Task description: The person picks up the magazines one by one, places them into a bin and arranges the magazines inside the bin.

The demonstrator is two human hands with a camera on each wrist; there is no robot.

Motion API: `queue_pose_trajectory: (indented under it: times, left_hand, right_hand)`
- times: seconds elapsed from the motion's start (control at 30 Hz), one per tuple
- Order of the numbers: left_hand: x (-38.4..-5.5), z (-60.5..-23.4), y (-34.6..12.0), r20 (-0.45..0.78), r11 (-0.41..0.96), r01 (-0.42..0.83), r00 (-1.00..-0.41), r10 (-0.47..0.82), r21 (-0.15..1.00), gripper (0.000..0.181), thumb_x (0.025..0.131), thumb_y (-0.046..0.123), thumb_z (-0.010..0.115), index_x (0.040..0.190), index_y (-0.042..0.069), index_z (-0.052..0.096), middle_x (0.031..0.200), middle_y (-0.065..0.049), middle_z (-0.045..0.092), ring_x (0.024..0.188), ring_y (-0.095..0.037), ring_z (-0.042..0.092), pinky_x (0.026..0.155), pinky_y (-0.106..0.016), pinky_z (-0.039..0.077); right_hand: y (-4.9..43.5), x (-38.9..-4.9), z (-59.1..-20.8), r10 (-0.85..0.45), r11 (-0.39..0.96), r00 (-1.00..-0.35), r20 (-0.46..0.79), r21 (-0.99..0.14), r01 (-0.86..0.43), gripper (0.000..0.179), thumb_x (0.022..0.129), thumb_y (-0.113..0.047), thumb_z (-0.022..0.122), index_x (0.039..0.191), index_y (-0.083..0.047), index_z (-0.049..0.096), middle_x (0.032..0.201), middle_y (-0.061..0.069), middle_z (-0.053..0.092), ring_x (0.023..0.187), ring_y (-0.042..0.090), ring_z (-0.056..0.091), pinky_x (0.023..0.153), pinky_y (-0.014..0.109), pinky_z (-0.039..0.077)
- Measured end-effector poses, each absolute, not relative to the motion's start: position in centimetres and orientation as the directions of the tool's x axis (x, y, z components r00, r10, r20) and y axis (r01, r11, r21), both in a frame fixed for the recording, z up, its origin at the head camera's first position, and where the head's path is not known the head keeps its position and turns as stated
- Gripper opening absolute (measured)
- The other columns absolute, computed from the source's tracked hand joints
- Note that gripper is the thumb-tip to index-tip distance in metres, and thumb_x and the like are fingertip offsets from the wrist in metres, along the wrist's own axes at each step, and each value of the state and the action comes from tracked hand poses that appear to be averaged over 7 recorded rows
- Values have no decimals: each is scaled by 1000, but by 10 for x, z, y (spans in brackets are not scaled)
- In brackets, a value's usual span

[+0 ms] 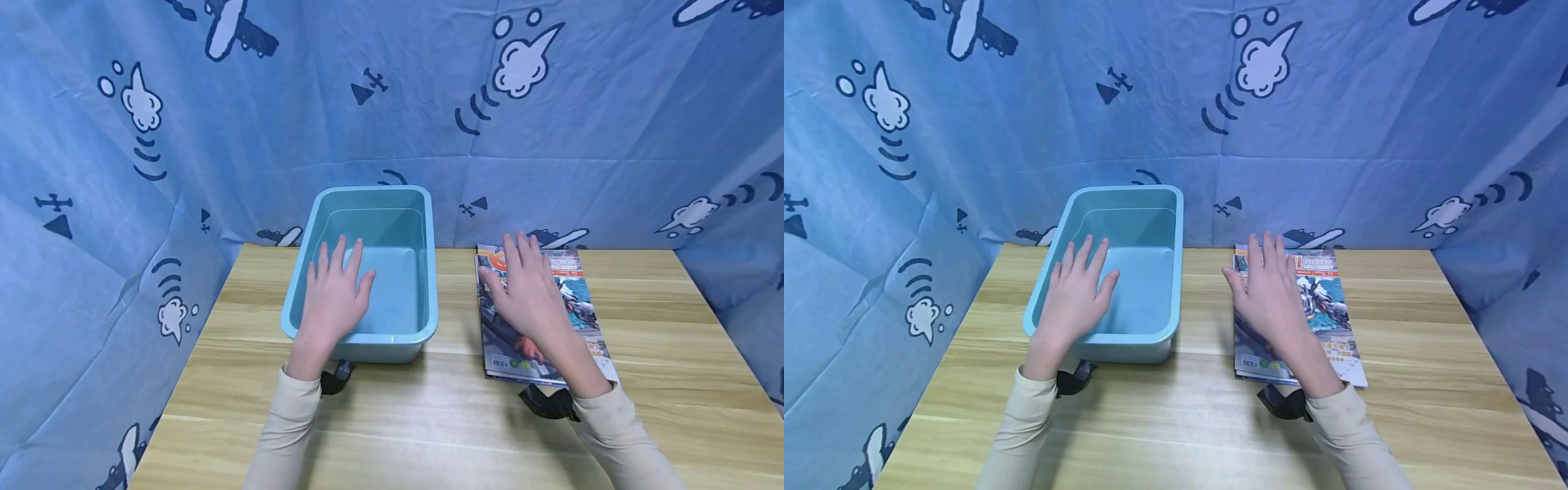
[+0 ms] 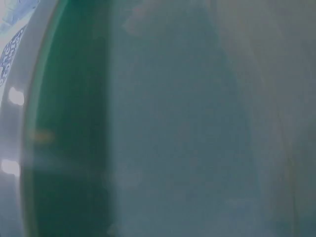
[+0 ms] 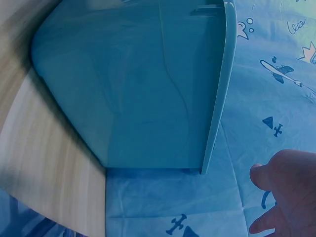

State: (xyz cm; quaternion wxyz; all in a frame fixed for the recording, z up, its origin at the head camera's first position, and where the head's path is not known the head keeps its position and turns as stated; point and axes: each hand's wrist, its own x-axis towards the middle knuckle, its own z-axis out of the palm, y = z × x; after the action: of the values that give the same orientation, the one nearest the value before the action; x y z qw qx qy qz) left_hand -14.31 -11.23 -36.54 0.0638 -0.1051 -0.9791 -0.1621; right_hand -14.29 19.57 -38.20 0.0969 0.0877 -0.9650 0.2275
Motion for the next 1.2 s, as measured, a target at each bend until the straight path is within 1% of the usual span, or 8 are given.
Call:
queue_pose_trajectory:
  times: [0.23,0.4,0.53,0.67,0.77,0.87,1.0,1.2]
  left_hand:
    - [-141,-365,-128,241,916,221,-960,144,335,57,109,34,50,157,4,41,162,-27,33,149,-53,25,117,-73,30]
    - [-138,-367,-137,256,908,197,-961,104,370,56,109,32,51,156,3,42,161,-28,34,147,-53,29,117,-72,33]
    - [-135,-370,-146,288,908,175,-955,64,380,55,108,29,54,155,1,43,157,-29,39,143,-52,37,111,-71,40]
    - [-130,-374,-155,323,902,137,-946,-3,408,55,106,24,57,153,-1,44,153,-30,44,136,-50,45,105,-70,47]
    - [-126,-376,-160,327,890,100,-943,-57,444,55,105,22,59,152,-2,45,148,-29,48,131,-49,50,101,-67,51]
    - [-123,-378,-164,305,879,64,-947,-95,473,55,105,23,57,153,-1,45,143,-28,52,127,-46,53,95,-66,55]
    - [-120,-382,-168,271,859,27,-953,-131,511,54,106,24,55,153,-1,45,137,-27,54,122,-43,56,91,-64,57]
    - [-114,-386,-173,275,806,-1,-940,-203,592,48,106,19,54,149,-2,49,133,-26,55,115,-44,61,87,-64,58]
  right_hand:
    - [197,-143,-381,-118,885,-967,224,-418,-205,74,110,-40,48,158,10,25,161,40,19,152,55,10,122,74,13]
    - [198,-143,-382,-115,885,-969,220,-421,-200,74,110,-40,48,158,11,25,161,40,19,151,55,10,122,74,12]
    - [199,-144,-383,-111,886,-972,208,-422,-192,74,110,-40,47,158,11,24,160,41,19,151,56,9,123,73,11]
    - [202,-144,-384,-103,886,-975,197,-427,-180,74,110,-41,46,159,10,22,161,41,18,152,55,8,123,72,10]
    - [204,-144,-385,-93,886,-977,193,-432,-170,74,111,-41,45,159,10,22,161,40,19,152,54,8,124,72,9]
    - [206,-144,-386,-88,886,-977,195,-432,-166,73,111,-41,46,159,10,23,160,40,20,152,55,8,124,72,9]
    - [207,-144,-387,-90,889,-977,195,-426,-167,73,110,-41,46,159,10,24,160,41,20,151,56,9,123,73,10]
    - [209,-144,-389,-89,890,-975,203,-424,-169,72,111,-39,46,158,11,24,159,41,21,151,56,10,121,75,12]
